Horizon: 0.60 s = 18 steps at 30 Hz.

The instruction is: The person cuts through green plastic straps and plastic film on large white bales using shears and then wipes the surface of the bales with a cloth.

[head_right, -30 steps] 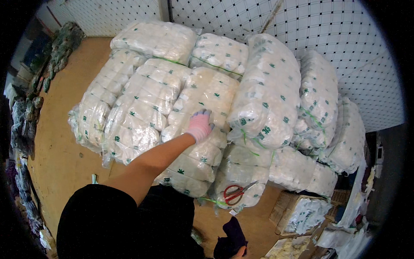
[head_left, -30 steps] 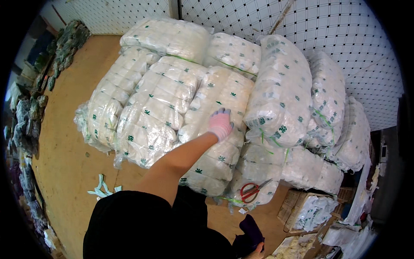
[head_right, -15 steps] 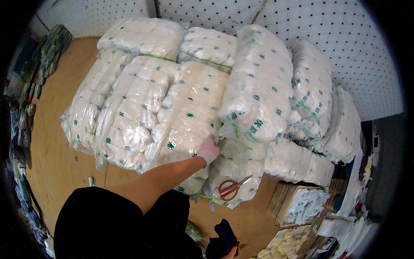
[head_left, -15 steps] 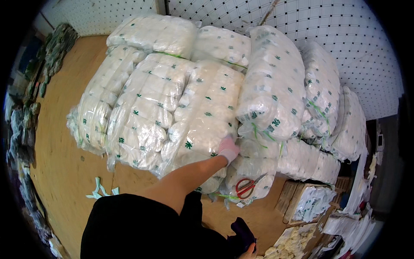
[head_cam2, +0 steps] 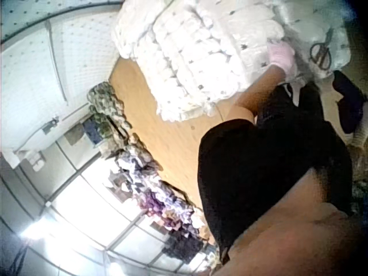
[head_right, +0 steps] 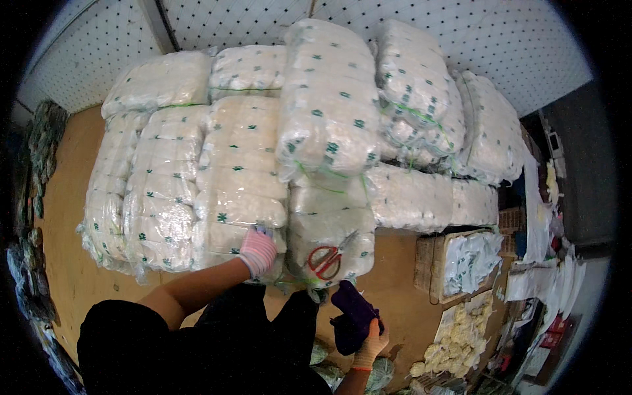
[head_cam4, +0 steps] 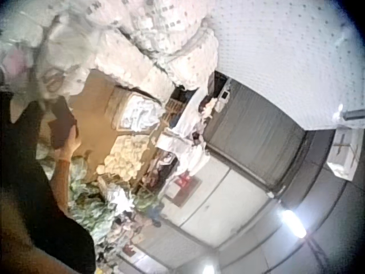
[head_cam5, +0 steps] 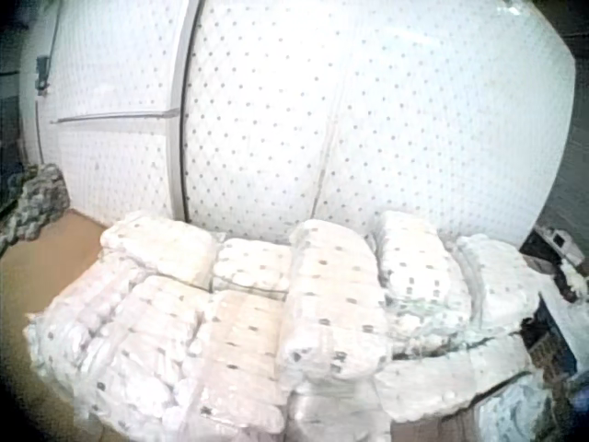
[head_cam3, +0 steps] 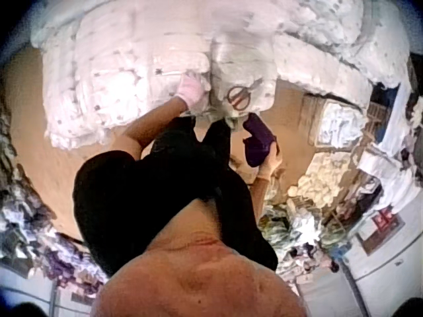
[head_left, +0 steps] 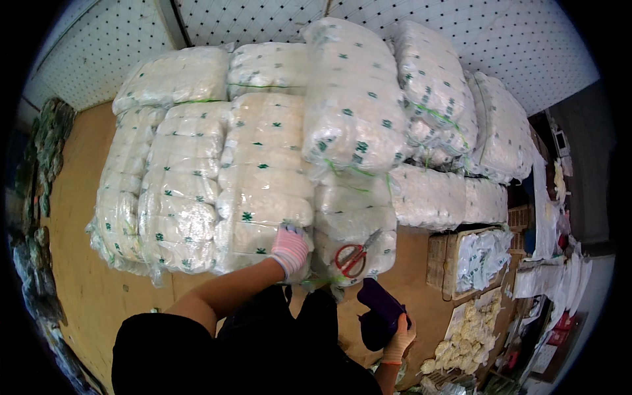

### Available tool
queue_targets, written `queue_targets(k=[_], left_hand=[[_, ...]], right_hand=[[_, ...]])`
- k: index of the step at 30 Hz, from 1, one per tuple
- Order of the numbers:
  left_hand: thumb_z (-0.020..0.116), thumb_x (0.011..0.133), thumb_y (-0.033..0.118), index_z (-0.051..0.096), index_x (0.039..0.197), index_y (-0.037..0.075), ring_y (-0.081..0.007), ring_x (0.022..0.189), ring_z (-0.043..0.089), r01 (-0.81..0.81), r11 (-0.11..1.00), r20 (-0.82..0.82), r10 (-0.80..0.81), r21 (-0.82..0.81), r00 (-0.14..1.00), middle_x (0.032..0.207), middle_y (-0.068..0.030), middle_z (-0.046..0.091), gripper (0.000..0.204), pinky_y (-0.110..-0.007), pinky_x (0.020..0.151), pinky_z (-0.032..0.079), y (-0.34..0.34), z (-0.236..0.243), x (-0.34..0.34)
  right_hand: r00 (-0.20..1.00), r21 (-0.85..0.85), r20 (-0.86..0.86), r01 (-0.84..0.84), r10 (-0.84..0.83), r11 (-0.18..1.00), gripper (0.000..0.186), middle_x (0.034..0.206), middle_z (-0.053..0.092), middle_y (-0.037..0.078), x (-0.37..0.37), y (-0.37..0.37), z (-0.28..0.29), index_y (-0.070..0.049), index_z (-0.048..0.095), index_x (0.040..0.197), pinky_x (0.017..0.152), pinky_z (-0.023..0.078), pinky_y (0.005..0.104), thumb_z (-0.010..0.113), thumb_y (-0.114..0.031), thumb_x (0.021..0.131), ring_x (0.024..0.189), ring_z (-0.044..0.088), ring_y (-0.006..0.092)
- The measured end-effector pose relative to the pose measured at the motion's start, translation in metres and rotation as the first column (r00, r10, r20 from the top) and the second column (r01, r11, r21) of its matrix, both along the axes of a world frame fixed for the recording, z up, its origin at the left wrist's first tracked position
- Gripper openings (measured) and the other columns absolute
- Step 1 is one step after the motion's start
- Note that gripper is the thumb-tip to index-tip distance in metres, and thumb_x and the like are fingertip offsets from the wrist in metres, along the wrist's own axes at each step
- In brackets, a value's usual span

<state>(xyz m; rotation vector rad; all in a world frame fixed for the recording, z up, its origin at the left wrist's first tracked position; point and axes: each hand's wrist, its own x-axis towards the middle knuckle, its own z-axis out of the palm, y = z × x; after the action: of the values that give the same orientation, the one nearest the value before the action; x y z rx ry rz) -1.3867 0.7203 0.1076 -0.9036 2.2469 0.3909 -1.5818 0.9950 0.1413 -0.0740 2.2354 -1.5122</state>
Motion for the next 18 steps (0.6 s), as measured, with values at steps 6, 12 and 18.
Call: queue_targets(k=[6, 12, 18], left_hand=[[0.056, 0.078, 0.019, 0.053, 0.117, 0.011, -0.0319, 0.113, 0.045, 0.114, 0.977, -0.378, -0.037, 0.183, 0.925, 0.122, -0.0175, 0.044, 0.04, -0.046, 0.092, 0.034, 0.08, 0.0, -0.076], [0.06, 0.073, 0.029, 0.048, 0.115, 0.01, -0.0322, 0.105, 0.048, -0.084, 0.995, -0.421, 0.101, 0.059, 0.901, 0.113, -0.0179, 0.049, 0.048, -0.044, 0.088, 0.038, 0.143, -0.022, -0.157], [0.06, 0.074, 0.027, 0.053, 0.109, 0.008, -0.0325, 0.099, 0.052, -0.031, 0.964, -0.427, 0.146, 0.265, 0.892, 0.104, -0.0164, 0.054, 0.041, -0.043, 0.083, 0.042, 0.216, -0.026, -0.231]], right_hand=[[0.994, -0.091, 0.113, 0.021, -0.01, 0.996, 0.043, 0.096, 0.059, 0.012, -0.074, 0.035, -0.016, 0.006, 0.056, 0.104, 0.074, 0.047, 0.0325, 0.064, -0.029, 0.08, 0.083, 0.057, 0.022], [0.992, -0.122, 0.126, 0.032, -0.017, 0.992, 0.041, 0.096, 0.058, 0.01, -0.178, 0.121, -0.032, 0.006, 0.056, 0.103, 0.072, 0.047, 0.0318, 0.062, -0.029, 0.082, 0.082, 0.056, 0.021], [0.997, -0.029, -0.072, -0.036, 0.033, 0.999, 0.04, 0.103, 0.057, 0.01, -0.284, 0.19, -0.024, 0.008, 0.053, 0.11, 0.079, 0.044, 0.0283, 0.056, -0.024, 0.087, 0.088, 0.054, 0.0178]])
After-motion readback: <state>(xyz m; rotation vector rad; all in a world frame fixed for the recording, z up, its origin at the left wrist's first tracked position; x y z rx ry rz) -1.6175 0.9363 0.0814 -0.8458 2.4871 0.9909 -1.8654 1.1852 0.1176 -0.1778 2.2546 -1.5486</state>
